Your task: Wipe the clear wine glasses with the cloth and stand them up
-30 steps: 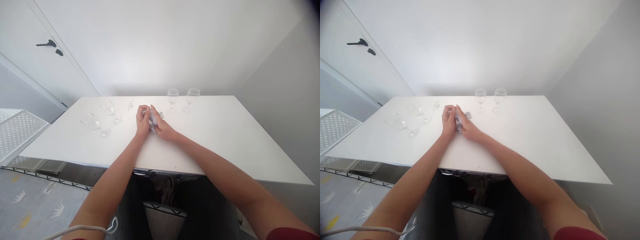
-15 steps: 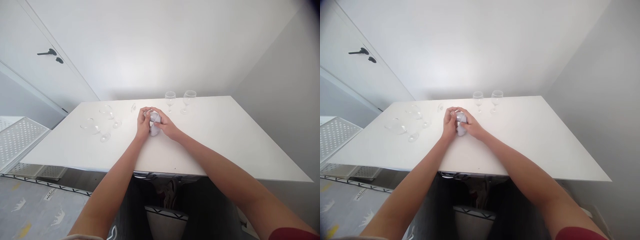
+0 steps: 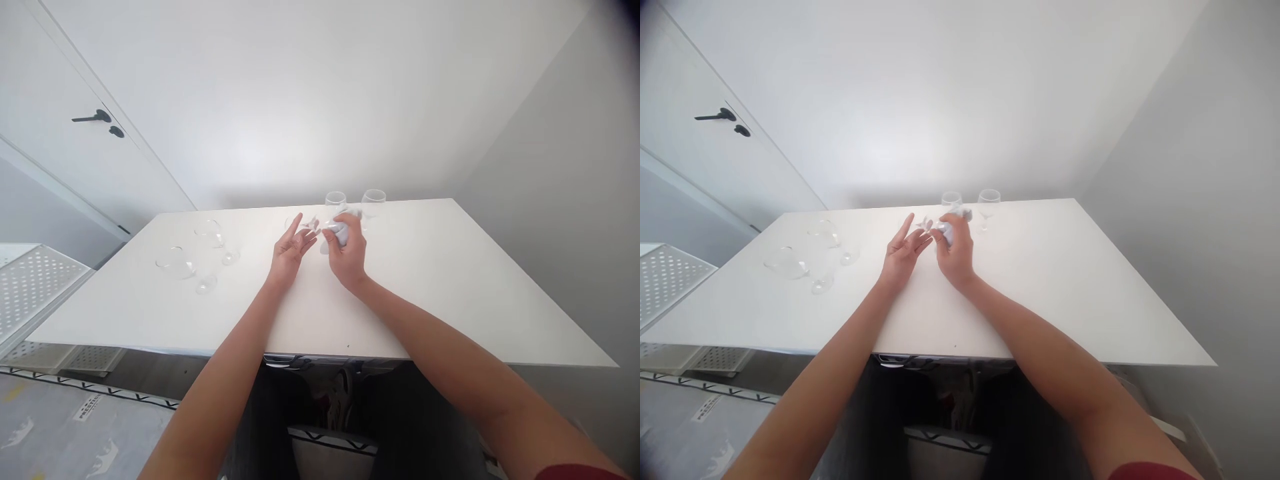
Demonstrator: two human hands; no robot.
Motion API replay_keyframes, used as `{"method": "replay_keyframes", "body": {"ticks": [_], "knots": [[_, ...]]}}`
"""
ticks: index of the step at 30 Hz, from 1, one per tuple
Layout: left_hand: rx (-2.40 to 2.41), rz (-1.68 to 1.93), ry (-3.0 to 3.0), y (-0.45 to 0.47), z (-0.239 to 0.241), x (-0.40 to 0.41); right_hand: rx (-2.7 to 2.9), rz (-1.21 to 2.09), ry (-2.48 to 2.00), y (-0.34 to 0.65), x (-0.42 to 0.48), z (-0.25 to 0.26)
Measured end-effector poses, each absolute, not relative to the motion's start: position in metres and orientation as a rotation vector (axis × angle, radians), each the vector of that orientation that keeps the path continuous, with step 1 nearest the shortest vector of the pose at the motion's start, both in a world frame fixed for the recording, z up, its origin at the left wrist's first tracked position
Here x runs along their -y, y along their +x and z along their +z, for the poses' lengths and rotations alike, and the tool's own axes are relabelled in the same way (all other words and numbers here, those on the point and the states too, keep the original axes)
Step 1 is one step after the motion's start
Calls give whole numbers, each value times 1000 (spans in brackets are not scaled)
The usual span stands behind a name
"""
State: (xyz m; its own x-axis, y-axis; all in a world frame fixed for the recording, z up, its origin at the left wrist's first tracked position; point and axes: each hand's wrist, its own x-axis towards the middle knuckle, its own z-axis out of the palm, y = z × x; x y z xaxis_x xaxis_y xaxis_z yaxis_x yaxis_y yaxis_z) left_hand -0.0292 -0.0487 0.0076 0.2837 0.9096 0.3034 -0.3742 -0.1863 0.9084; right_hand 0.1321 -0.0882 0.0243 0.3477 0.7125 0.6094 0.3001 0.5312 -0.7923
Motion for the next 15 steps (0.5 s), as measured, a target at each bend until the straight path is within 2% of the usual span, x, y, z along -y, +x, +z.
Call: {"method": "replay_keyframes", "body": {"ticks": [7,11,15], "knots": [[-956,1566,1374,-29,10,48,1203,270,-1033,146,90,34],[-873,1311,1704,-24,12,53,1328,350,-989,136,94,30],[-928,1126,1735,-22,7,53,1235,383,-964,137,95,35]]}}
